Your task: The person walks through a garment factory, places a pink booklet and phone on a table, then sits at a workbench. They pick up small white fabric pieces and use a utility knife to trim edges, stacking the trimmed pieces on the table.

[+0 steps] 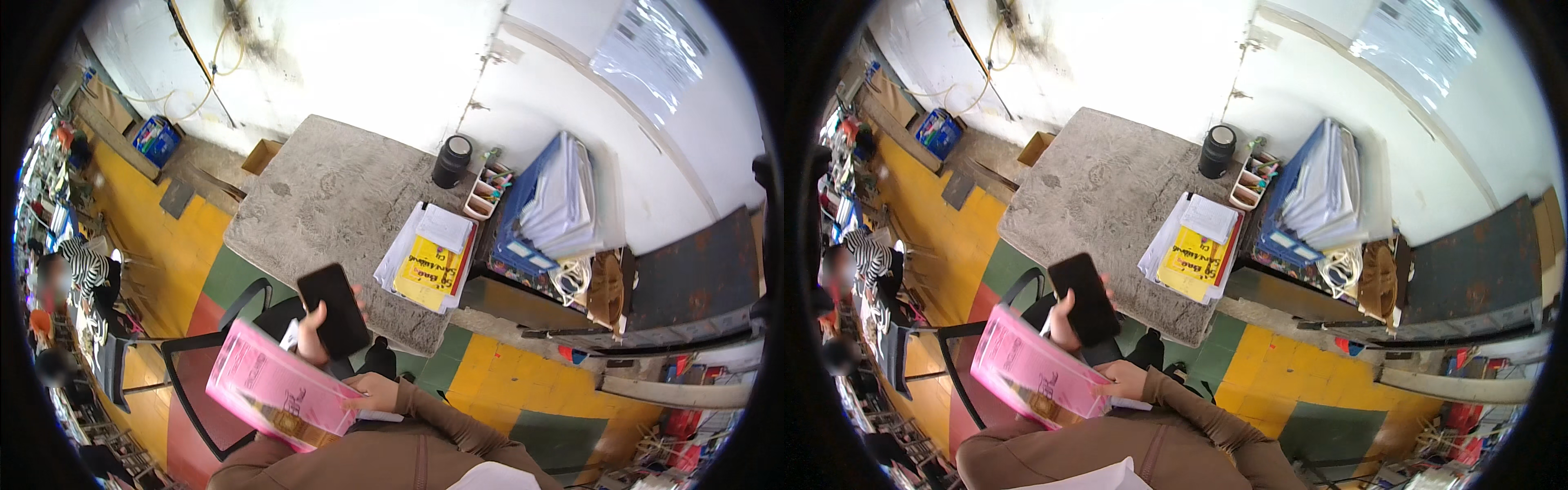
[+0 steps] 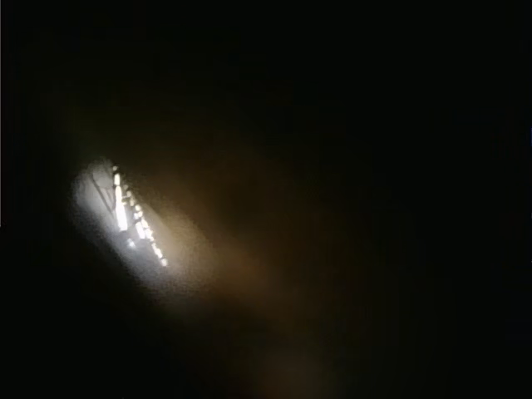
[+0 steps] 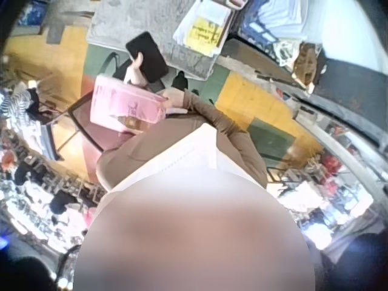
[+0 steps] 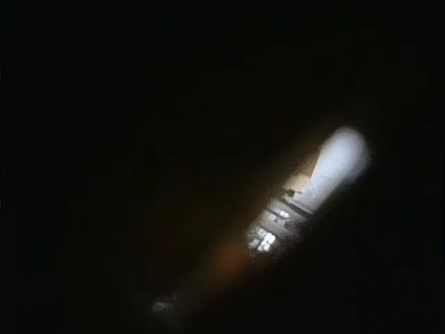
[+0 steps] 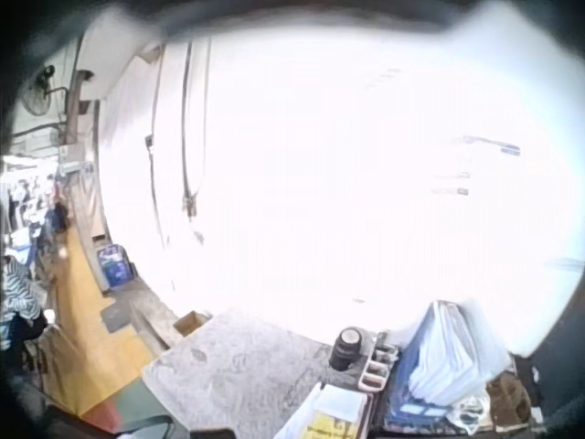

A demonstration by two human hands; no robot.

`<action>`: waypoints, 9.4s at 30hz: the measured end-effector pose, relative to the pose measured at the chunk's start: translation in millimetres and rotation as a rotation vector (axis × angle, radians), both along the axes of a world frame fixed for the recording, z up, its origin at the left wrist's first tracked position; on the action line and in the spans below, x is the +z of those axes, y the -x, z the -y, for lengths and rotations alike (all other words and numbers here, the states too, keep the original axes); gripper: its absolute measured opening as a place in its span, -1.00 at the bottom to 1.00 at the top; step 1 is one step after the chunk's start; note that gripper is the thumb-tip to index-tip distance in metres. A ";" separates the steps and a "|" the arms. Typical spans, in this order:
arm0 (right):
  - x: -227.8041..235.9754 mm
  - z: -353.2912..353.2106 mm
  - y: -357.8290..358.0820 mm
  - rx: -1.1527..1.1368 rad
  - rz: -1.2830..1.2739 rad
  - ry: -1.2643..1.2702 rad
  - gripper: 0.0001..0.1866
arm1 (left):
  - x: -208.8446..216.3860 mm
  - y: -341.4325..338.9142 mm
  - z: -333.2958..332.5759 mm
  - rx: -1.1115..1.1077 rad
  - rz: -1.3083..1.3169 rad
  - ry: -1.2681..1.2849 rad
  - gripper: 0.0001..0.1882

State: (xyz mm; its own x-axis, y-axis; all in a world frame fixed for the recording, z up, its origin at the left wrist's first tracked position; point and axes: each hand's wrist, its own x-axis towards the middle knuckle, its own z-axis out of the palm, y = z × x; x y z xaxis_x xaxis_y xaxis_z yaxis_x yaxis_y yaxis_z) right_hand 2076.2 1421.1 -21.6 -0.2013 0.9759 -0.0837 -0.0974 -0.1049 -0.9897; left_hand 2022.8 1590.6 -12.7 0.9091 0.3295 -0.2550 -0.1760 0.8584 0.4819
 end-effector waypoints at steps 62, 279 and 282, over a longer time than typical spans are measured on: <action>-54.2 156.3 -182.8 -1.400 0.941 0.477 -0.62 | -294.2 -309.0 42.5 -0.393 -0.783 -1.560 -0.68; -133.0 28.6 -291.3 -0.535 0.882 0.610 -0.54 | -301.0 -198.1 -237.1 0.219 -1.579 -1.052 -0.14; -122.9 29.5 -285.5 -0.527 0.908 0.595 -0.54 | -298.8 -207.8 -263.6 0.116 -1.754 -0.817 -0.15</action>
